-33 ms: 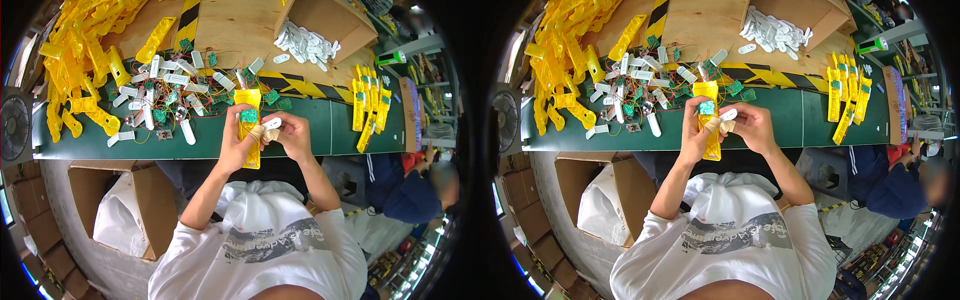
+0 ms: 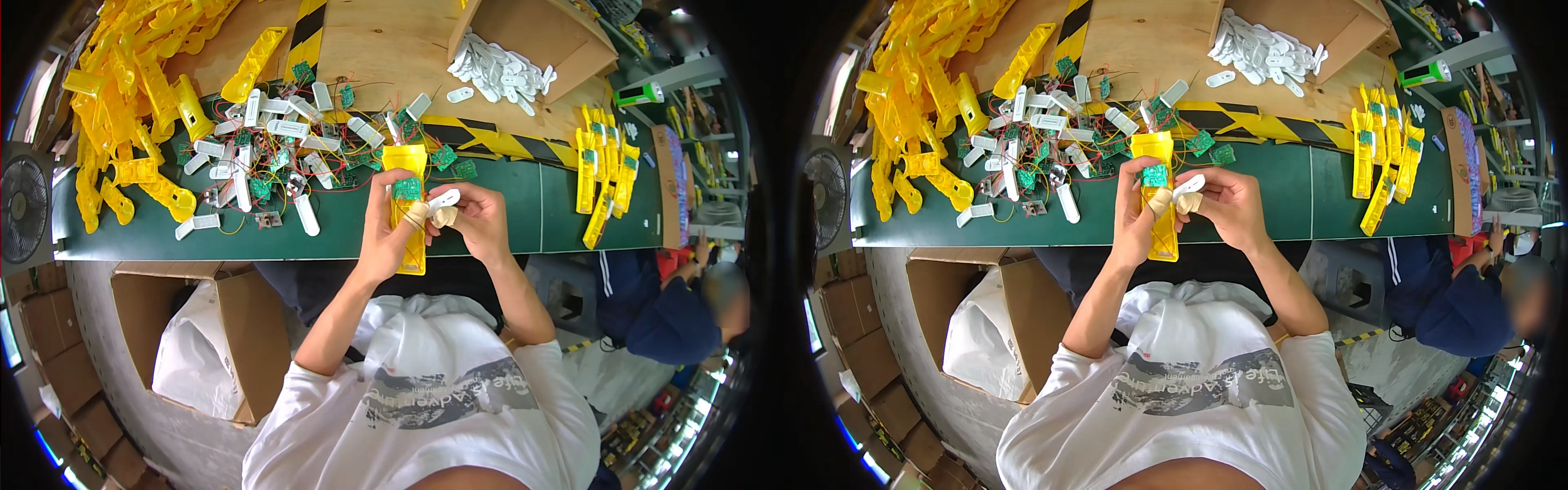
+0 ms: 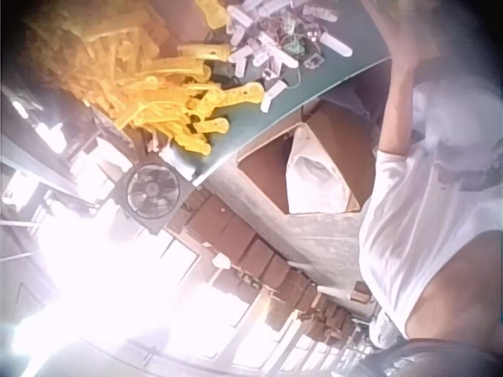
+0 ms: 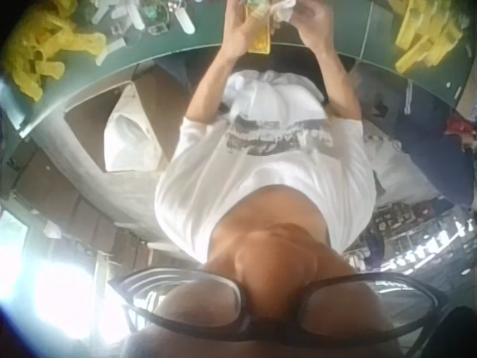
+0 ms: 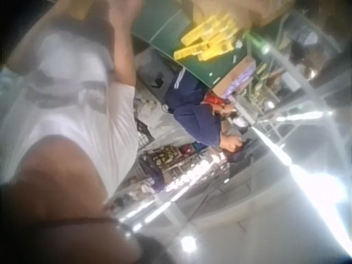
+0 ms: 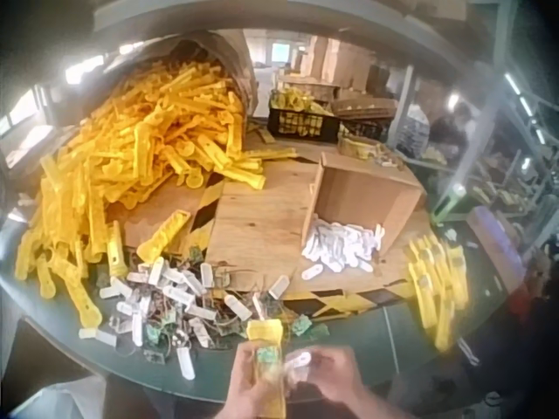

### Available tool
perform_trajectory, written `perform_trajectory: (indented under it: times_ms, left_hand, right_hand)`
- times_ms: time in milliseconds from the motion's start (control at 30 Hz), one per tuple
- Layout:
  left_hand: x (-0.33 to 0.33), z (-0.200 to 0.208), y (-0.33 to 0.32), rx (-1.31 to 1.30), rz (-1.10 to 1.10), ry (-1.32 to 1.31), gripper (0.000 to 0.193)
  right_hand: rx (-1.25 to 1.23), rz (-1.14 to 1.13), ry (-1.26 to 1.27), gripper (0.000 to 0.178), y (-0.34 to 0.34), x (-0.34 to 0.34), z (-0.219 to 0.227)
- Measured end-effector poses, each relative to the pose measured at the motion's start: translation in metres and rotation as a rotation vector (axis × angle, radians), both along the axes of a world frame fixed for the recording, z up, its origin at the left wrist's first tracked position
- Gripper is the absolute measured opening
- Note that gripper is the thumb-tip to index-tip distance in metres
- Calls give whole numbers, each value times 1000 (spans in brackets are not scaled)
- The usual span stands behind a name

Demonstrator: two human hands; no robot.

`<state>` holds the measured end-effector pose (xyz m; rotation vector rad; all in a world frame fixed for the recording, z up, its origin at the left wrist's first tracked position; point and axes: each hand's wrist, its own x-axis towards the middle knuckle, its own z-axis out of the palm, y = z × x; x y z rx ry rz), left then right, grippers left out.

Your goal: The person assembles electronic components by hand, fitting PCBs into yellow plastic housings.

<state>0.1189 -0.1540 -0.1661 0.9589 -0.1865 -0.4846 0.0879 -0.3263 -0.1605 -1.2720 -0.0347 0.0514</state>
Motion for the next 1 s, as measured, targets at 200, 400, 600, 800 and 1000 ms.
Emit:
perform_trajectory:
  times_ms: [200, 400, 600, 800, 1000]
  left_hand:
    - [-8, -12, -4, 85, 74, -76, 27]
    - [-10, -11, -4, 274, 72, -244, 24]
    - [-7, -4, -2, 370, -12, -265, 24]
    - [-6, -3, -4, 407, -10, -280, 21]
    - [-8, -7, -9, 377, 98, -266, 18]
  right_hand:
    - [15, -155, 103, 35, 10, 0, 8]
    - [-153, -51, 190, 41, 5, -5, 11]
    - [-295, -40, 173, 43, 4, -7, 12]
    - [-653, -66, -81, 47, 12, -12, 23]
    - [-822, -12, -81, 63, 22, -19, 34]
